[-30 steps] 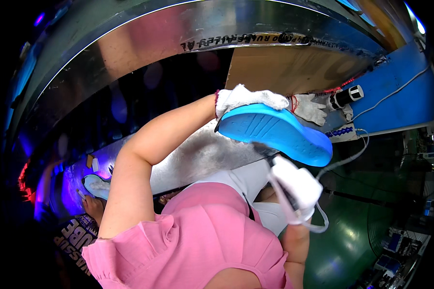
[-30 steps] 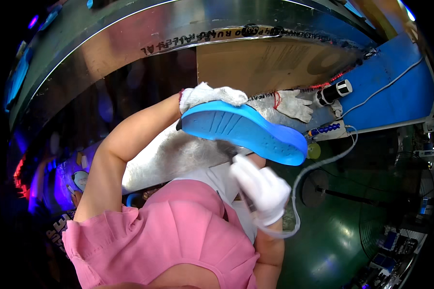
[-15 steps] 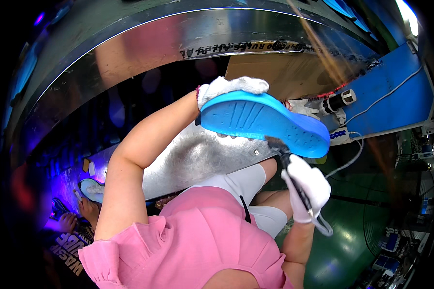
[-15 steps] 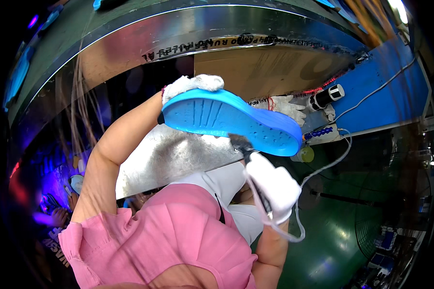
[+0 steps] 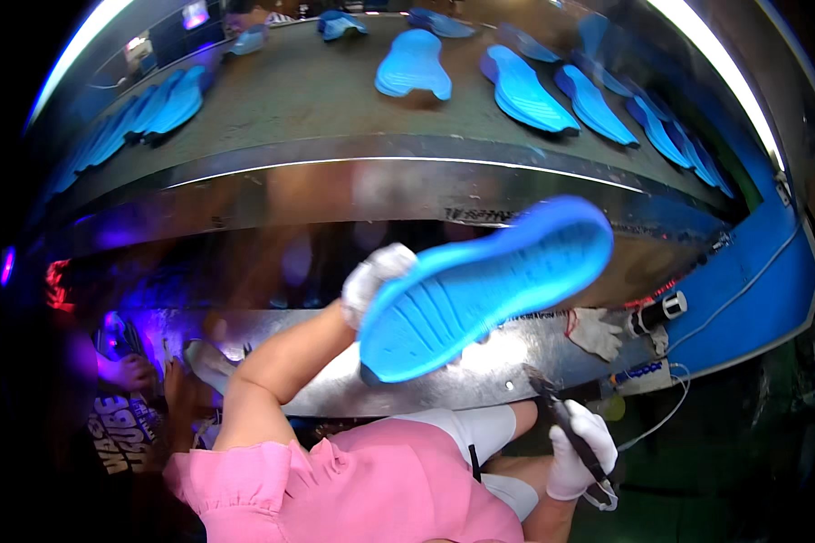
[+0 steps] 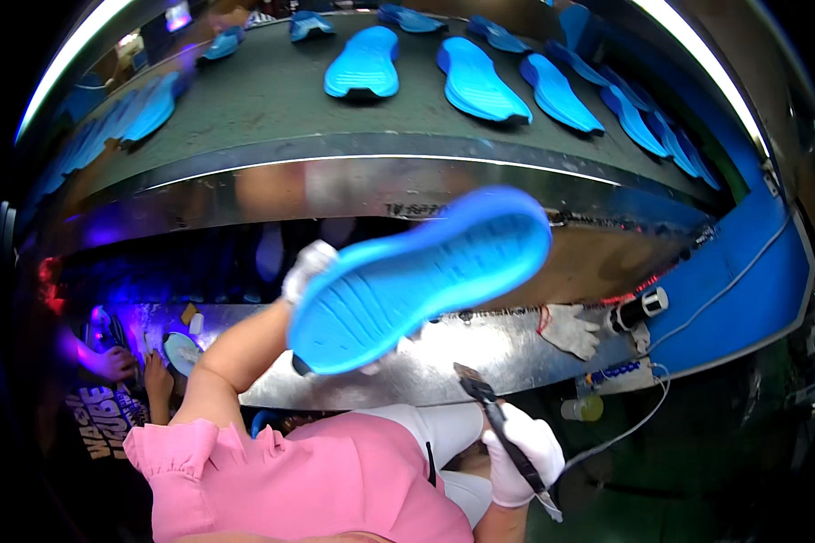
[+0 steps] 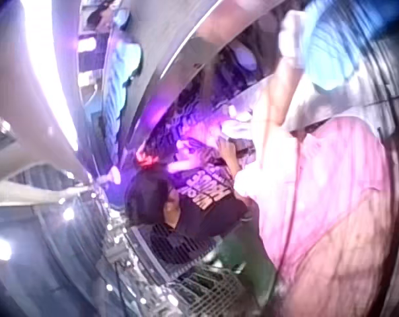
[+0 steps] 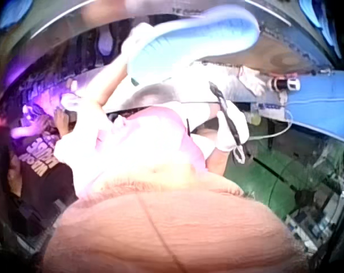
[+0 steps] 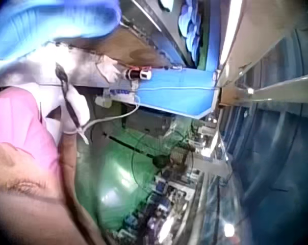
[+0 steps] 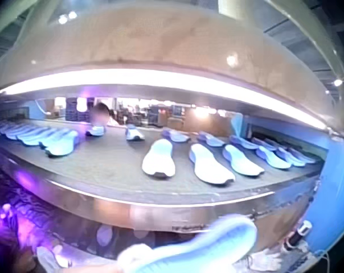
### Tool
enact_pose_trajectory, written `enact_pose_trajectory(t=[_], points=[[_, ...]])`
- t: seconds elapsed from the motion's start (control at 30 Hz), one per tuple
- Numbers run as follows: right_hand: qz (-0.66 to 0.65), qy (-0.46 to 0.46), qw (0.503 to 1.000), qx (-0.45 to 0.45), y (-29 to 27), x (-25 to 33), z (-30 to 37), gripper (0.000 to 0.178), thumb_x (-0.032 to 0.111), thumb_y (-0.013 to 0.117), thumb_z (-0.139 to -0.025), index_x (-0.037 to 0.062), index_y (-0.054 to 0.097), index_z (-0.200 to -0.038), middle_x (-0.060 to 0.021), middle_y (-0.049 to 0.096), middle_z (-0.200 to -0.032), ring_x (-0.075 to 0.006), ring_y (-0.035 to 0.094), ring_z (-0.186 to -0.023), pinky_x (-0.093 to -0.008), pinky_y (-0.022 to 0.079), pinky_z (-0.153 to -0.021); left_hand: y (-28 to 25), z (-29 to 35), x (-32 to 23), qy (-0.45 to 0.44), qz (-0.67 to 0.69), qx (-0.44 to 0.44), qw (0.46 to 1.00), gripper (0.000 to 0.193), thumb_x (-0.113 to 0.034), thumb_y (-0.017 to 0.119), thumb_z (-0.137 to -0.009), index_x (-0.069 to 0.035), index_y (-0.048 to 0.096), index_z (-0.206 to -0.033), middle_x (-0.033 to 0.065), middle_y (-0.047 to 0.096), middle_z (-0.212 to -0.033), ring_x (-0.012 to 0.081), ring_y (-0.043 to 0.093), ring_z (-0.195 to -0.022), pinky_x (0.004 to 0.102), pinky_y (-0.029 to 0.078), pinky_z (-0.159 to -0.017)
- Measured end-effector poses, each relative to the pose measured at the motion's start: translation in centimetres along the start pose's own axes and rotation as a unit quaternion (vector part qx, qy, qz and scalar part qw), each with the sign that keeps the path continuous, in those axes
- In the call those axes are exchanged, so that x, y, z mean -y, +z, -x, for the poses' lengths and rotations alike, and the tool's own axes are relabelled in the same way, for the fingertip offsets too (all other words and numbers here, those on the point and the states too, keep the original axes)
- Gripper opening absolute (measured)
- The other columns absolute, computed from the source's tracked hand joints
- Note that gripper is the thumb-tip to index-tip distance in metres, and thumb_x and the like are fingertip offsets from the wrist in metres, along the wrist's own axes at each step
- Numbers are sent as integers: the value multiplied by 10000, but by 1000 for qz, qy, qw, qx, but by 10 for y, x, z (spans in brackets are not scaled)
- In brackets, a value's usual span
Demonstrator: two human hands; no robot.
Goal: The person repeatedly removes shoe soles from a conveyor belt, applies liquid to each sole using a brush tool, and places them back onto the conveyor belt.
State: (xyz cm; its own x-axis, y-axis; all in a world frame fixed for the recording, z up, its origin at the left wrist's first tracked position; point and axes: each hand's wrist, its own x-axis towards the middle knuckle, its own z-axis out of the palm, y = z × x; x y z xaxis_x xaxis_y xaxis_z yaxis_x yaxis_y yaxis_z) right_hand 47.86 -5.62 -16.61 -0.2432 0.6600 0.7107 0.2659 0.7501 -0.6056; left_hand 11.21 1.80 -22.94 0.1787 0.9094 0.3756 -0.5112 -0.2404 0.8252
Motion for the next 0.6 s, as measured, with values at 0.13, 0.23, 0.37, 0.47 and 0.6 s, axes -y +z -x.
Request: enact_pose_trajectory(t=[0.13,0.23,0.37,0.47,0.6], points=[[-22,-4,1000,-18,9,-6,3,338,170,795,-826,17,581,-1039,-219,687,-1026,-278,662,-885,-382,534,-812,55,-3,-156,-48,359,136,922,1063,-702,554,-820,-55,143,-1556,340,319,-1481,506,546,-1166,586,479,-917],[-40,5,999,2,18,-4,-1,312,130,793,-821,15,598,-1035,-216,689,-1040,-284,670,-927,-377,533,-854,45,10,-174,120,358,73,923,1061,-731,501,-838,-34,135,-1550,239,238,-1573,382,478,-1299,538,456,-953],[-58,41,997,-7,21,-17,12,323,121,811,-801,-1,623,-1034,-206,694,-1050,-250,678,-946,-359,535,-882,69,-6,-149,29,316,29,948,812,-638,419,-942,8,387,-1434,238,476,-1408,342,557,-1157,459,517,-756],[-41,49,998,-7,12,-16,17,290,33,762,-799,-14,607,-1040,-214,690,-1054,-262,679,-954,-369,539,-892,106,-50,-163,179,-378,-85,904,313,-223,619,-939,22,633,-1134,139,668,-1049,245,648,-881,362,534,-778],[-32,56,997,-32,10,-17,23,299,-48,709,-781,-27,590,-1054,-225,682,-1059,-272,679,-951,-379,544,-891,108,-148,-200,38,-843,-218,490,524,-451,538,-878,-10,639,-1142,190,455,-1370,353,478,-1244,499,434,-1000]])
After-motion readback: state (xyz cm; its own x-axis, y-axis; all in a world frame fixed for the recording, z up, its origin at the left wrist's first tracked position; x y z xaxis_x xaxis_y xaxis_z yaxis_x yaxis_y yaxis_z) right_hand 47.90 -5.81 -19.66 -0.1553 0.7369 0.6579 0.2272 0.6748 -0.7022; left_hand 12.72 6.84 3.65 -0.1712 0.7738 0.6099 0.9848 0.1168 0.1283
